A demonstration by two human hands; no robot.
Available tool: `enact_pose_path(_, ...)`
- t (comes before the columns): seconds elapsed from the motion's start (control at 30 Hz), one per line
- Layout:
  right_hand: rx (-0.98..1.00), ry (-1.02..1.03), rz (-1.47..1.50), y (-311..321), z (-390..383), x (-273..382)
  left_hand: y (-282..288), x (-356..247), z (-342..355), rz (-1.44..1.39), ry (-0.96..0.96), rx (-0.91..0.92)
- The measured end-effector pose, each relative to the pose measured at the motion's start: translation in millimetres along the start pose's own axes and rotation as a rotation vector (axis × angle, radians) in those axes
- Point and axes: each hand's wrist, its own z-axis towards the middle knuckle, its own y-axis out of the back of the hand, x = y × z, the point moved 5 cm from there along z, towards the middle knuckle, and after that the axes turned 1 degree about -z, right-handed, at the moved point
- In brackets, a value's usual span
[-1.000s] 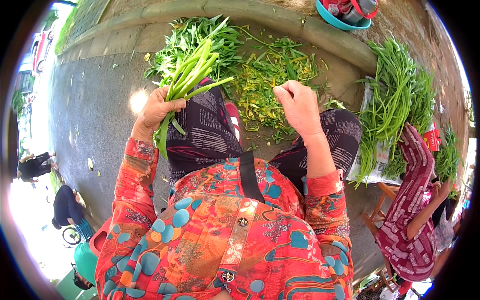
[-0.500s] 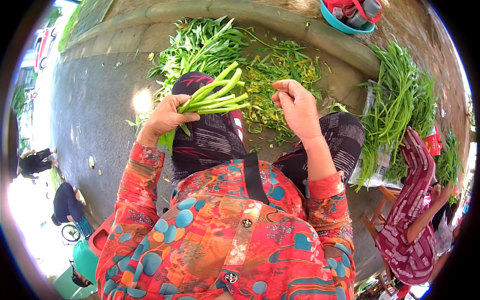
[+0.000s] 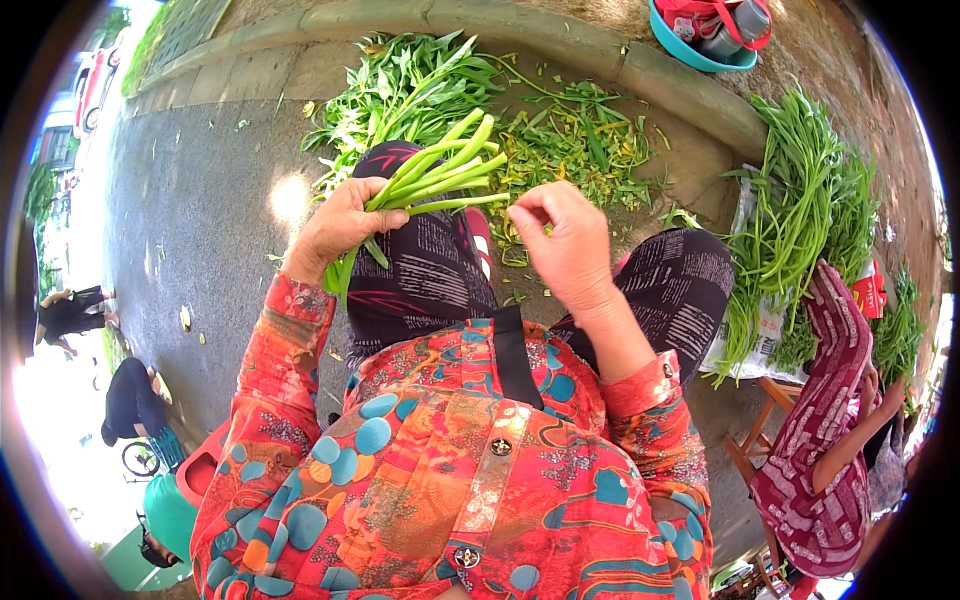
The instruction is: The person sorts a bundle of green stalks by hand, picking off leaves and cleaning the stems before adding them to a pile.
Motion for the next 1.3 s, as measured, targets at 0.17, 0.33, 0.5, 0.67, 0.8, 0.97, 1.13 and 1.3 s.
enact_pose_path(0.17,-0.059,0.228,-0.271,-24.4,-1.5,20.3,1.9,8.3,6.5,-0.043,0.018,-0.023)
enact_pose_path(0.33,-0.066,0.355,-0.411,-32.0,4.6,33.5,-1.1,6.7,6.3,-0.023,0.000,-0.041)
enact_pose_path(0.5,-0.074,0.434,-0.517,-37.7,7.6,35.5,-1.5,4.5,7.1,0.026,-0.014,-0.055)
enact_pose_path(0.67,-0.077,0.484,-0.557,-39.8,7.5,32.9,-2.1,5.4,7.0,0.001,-0.017,-0.062)
enact_pose_path(0.8,-0.032,0.453,-0.584,-38.2,7.9,38.9,-1.8,7.1,6.7,0.017,-0.011,-0.065)
enact_pose_path(0.97,-0.101,0.532,-0.596,-40.9,8.9,35.3,-2.1,5.1,5.9,0.021,-0.011,-0.065)
enact_pose_path(1.13,-0.101,0.445,-0.522,-40.7,8.8,32.7,-2.2,5.3,5.4,0.025,-0.016,-0.069)
enact_pose_path(1.3,-0.055,0.074,-0.184,-39.5,10.1,17.3,-2.9,7.5,5.8,0.016,-0.024,-0.063)
